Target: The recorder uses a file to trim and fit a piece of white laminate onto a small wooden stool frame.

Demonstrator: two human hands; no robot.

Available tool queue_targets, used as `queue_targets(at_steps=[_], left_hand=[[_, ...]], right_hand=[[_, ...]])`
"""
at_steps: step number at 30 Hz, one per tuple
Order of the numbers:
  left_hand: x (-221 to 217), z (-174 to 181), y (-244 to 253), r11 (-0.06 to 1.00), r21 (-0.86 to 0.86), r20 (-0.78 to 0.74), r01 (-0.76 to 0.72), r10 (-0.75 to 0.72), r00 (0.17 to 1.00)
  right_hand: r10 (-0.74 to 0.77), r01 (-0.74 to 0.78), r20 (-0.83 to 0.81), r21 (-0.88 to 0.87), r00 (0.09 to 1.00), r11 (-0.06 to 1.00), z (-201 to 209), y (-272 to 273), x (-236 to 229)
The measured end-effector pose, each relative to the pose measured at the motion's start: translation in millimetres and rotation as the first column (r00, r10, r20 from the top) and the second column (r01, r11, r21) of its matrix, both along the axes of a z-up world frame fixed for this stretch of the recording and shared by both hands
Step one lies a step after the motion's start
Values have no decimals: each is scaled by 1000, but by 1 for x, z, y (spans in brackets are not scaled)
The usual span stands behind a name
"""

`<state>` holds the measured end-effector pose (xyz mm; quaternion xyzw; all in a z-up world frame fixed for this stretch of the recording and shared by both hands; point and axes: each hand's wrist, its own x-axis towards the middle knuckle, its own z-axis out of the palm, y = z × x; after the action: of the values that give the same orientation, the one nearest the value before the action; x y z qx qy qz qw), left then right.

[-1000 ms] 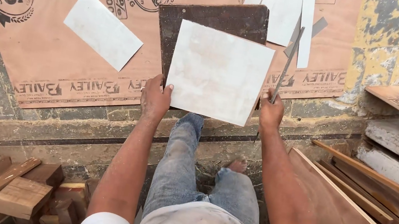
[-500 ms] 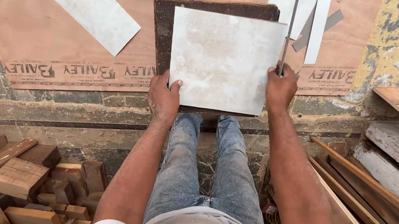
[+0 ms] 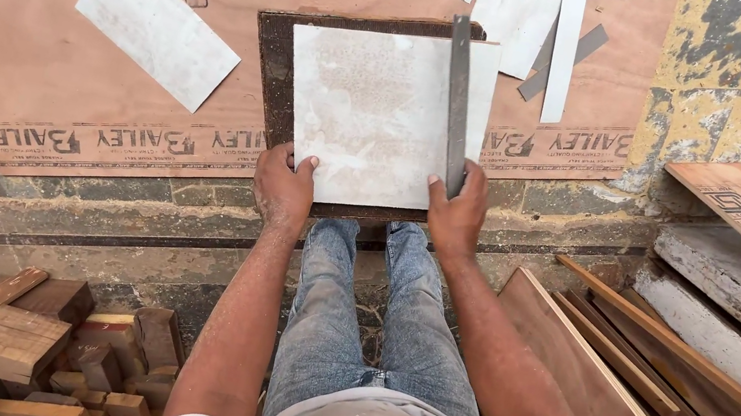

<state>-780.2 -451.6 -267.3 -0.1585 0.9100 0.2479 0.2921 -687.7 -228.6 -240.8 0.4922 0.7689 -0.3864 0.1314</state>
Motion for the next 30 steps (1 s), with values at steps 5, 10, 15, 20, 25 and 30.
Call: queue_targets(at_steps=[5, 10, 15, 20, 25, 30], left_hand=[[-16, -1, 0, 999, -12, 37, 37, -37, 999], [-83, -12, 19, 961, -62, -258, 268, -275, 926], [-163, 9, 52, 932, -71, -115, 356, -362, 925], [-179, 15, 59, 909, -80, 12, 409, -410, 912], [-183, 10, 60, 934, -94, 79, 344, -337, 938], [-189, 8, 59, 931, -85, 94, 355, -348, 933]], right_hand=[[151, -147, -60, 71, 987, 987, -23, 1, -1], [161, -135, -122, 197, 979, 971, -48, 79, -60], [225, -218, -123, 69, 967, 974, -44, 116, -117], [268, -268, -43, 8, 962, 963, -26, 123, -135], [395, -396, -28, -3, 918, 918, -28, 132, -140], [457, -457, 21, -19, 889, 889, -20, 137, -153]])
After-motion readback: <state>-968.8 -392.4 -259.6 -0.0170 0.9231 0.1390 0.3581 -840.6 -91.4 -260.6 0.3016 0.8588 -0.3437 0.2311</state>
